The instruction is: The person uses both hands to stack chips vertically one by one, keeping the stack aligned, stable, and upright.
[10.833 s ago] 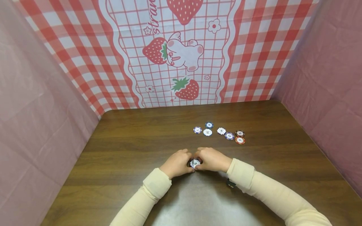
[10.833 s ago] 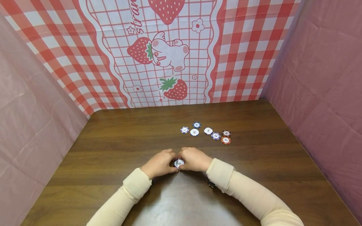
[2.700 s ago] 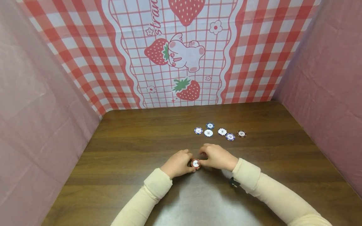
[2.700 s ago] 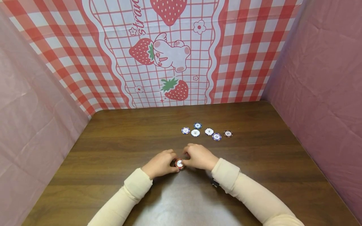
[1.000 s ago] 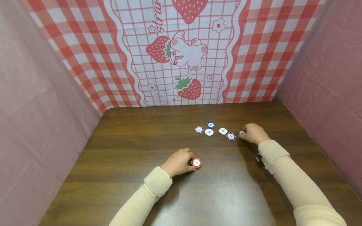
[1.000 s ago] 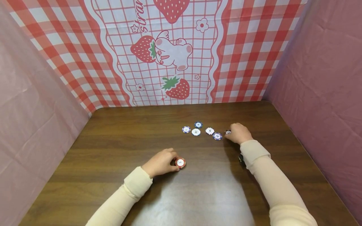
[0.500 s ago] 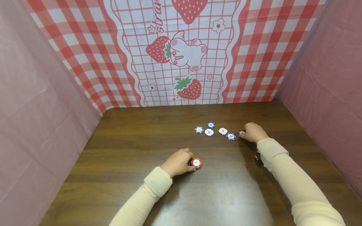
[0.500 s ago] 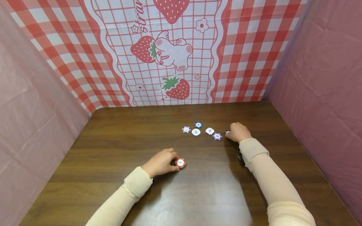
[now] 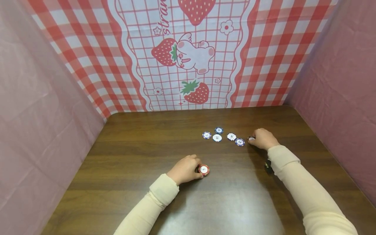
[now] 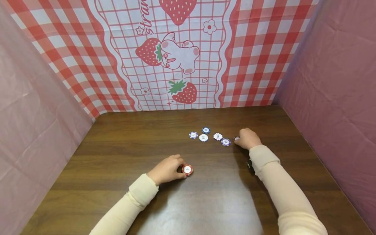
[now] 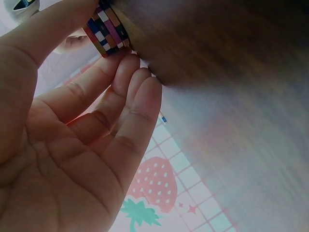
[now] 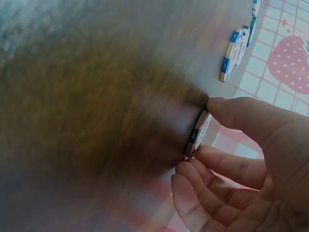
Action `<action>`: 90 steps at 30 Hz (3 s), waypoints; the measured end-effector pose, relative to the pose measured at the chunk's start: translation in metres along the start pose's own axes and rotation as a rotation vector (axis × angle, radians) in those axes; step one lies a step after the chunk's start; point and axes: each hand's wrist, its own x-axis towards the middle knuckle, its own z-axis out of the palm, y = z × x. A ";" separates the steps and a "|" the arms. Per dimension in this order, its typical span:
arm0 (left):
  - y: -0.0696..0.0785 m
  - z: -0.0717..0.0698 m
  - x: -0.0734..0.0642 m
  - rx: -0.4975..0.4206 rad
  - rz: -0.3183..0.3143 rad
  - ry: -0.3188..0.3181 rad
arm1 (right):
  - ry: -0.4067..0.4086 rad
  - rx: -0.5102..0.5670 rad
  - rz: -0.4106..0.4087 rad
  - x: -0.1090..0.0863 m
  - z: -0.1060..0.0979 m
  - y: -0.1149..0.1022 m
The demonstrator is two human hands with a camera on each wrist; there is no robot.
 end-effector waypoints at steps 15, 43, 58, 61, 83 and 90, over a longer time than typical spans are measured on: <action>-0.001 0.001 0.000 0.006 0.008 0.006 | 0.042 0.044 -0.036 -0.011 -0.003 -0.012; 0.000 0.001 0.000 0.002 0.004 0.010 | 0.175 0.086 -0.294 -0.046 0.004 -0.085; 0.000 0.000 0.000 0.002 -0.001 0.009 | 0.152 0.084 -0.389 -0.056 0.016 -0.112; 0.000 0.001 0.000 0.004 0.001 0.009 | 0.142 0.083 -0.408 -0.057 0.018 -0.116; 0.001 0.002 0.000 -0.007 0.010 0.041 | 0.069 0.093 -0.504 -0.063 0.036 -0.149; 0.001 0.002 -0.001 0.008 0.021 0.044 | 0.036 0.100 -0.517 -0.064 0.041 -0.156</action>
